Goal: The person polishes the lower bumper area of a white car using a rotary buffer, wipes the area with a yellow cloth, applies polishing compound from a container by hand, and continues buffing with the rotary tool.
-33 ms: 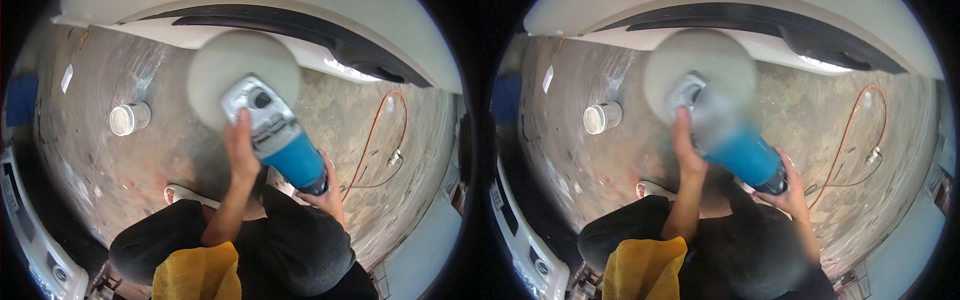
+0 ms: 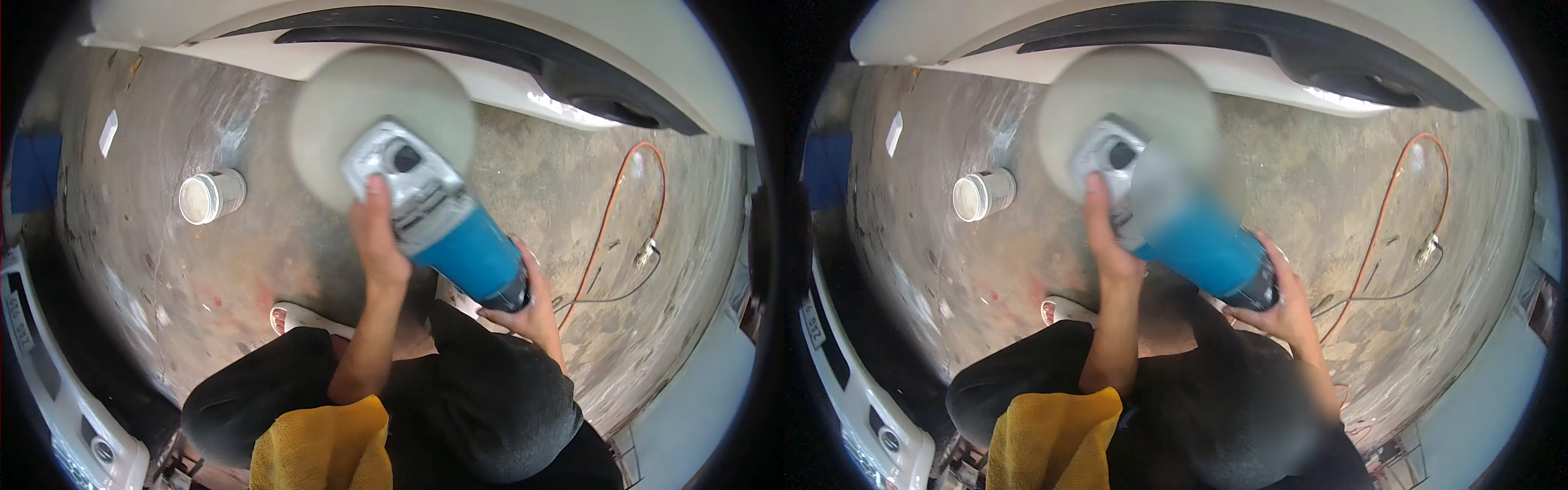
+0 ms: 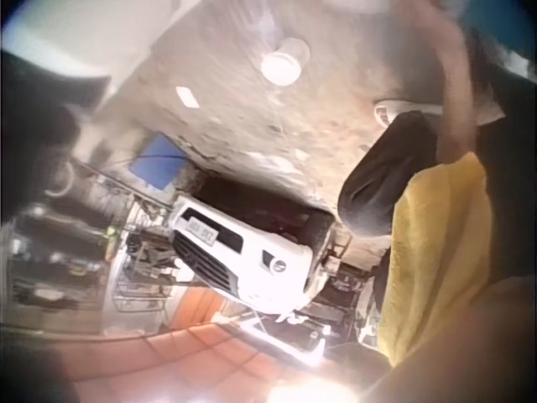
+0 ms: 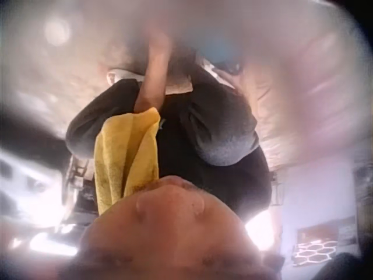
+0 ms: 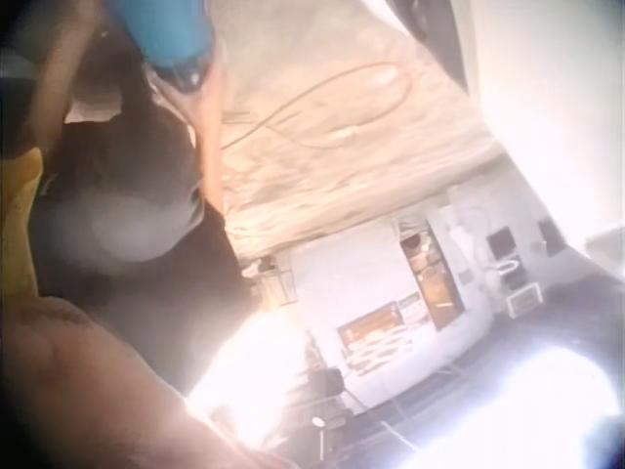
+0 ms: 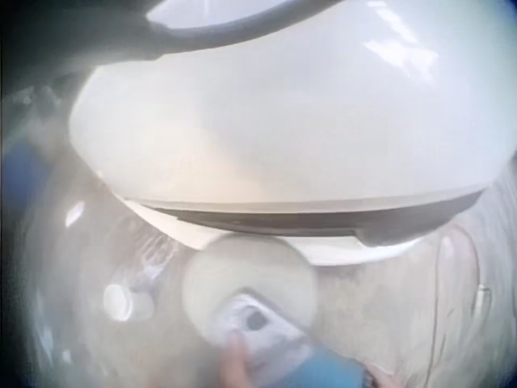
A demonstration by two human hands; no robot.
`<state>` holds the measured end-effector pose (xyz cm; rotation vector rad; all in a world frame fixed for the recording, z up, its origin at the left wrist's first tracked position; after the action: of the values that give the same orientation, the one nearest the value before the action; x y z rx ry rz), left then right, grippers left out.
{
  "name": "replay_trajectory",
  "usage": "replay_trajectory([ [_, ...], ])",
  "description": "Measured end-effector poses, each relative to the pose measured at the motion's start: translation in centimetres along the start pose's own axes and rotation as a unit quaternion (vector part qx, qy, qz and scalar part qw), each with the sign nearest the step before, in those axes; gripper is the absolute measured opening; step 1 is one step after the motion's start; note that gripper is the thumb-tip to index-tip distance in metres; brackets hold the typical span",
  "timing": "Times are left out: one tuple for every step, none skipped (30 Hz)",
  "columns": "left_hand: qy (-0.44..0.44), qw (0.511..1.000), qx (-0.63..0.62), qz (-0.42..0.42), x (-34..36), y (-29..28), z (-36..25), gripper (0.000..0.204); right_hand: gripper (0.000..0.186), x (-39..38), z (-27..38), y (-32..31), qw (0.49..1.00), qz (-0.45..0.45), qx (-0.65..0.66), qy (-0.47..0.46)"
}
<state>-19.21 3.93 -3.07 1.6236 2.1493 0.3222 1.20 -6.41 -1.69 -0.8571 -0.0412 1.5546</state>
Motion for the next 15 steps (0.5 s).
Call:
replay_trajectory([
  [0.018, 1.0, 0.008, -0.013, 0.8, -1.2, 0.6, 0.054, 0.105, 1.1, 0.1, 0.7, 1.0, -0.003, 0.002, 0.01],
  [0.044, 0.999, 0.016, -0.026, 1.2, -1.7, 0.6, 0.056, 0.103, 1.8, 0.6, 1.0, 1.0, 0.015, 0.009, -0.008],
  [0.045, 0.999, 0.019, -0.021, 1.4, -1.8, 0.6, 0.056, 0.102, 2.3, 0.8, 0.9, 0.999, 0.032, 0.016, -0.027],
  [0.051, 0.998, -0.005, -0.039, 1.5, -1.8, 0.6, 0.055, 0.1, 2.9, 0.3, 0.8, 0.998, 0.045, 0.024, -0.026],
  [0.059, 0.996, -0.026, -0.059, 1.5, -2.0, 0.6, 0.055, 0.1, 3.1, 0.2, 0.9, 0.998, 0.045, 0.027, -0.027],
  [0.059, 0.995, -0.028, -0.075, 1.3, -2.0, 0.8, 0.055, 0.1, 3.3, 0.0, 0.8, 0.997, 0.065, 0.041, -0.009],
  [0.058, 0.995, -0.029, -0.073, 1.1, -1.8, 1.1, 0.055, 0.1, 3.4, -0.2, 0.7, 0.995, 0.083, 0.054, 0.011],
  [0.064, 0.995, -0.034, -0.071, 0.7, -1.8, 1.4, 0.056, 0.1, 3.3, -0.7, 0.8, 0.995, 0.083, 0.054, 0.014],
  [0.07, 0.994, -0.041, -0.069, 0.2, -1.7, 1.8, 0.056, 0.098, 3.1, -1.4, 0.8, 0.998, 0.06, 0.033, -0.005],
  [0.065, 0.995, -0.044, -0.068, -0.3, -1.7, 2.6, 0.056, 0.095, 2.9, -2.0, 0.5, 0.999, 0.036, 0.01, -0.023],
  [0.047, 0.997, -0.03, -0.053, -1.0, -1.8, 3.4, 0.057, 0.095, 2.5, -2.4, 0.2, 0.999, 0.036, 0.007, -0.021],
  [0.032, 0.999, -0.016, -0.037, -1.6, -1.6, 4.2, 0.058, 0.095, 1.8, -3.0, -0.3, 1.0, 0.015, -0.013, -0.001],
  [0.019, 0.999, -0.004, -0.026, -2.3, -1.1, 5.1, 0.058, 0.094, 1.0, -3.8, -0.9, 0.999, -0.006, -0.033, 0.018],
  [0.003, 1.0, 0.004, -0.011, -3.0, 0.1, 6.0, 0.058, 0.095, -0.1, -6.5, -1.3, 0.999, -0.039, -0.018, 0.022],
  [0.006, 0.997, 0.013, 0.07, -3.4, 1.2, 5.9, 0.056, 0.095, -1.1, -7.1, -1.9, 0.999, -0.038, -0.02, 0.022],
])
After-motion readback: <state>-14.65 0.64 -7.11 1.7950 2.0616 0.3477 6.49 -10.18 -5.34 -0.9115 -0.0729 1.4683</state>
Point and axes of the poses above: each hand's wrist, its own x-axis towards the middle knuckle, its own y-axis out of the palm, z = x × y, the point moved 1 cm from there along x, towards the middle knuckle, and after that the axes turned 14 degrees about y, right-handed, at the moved point
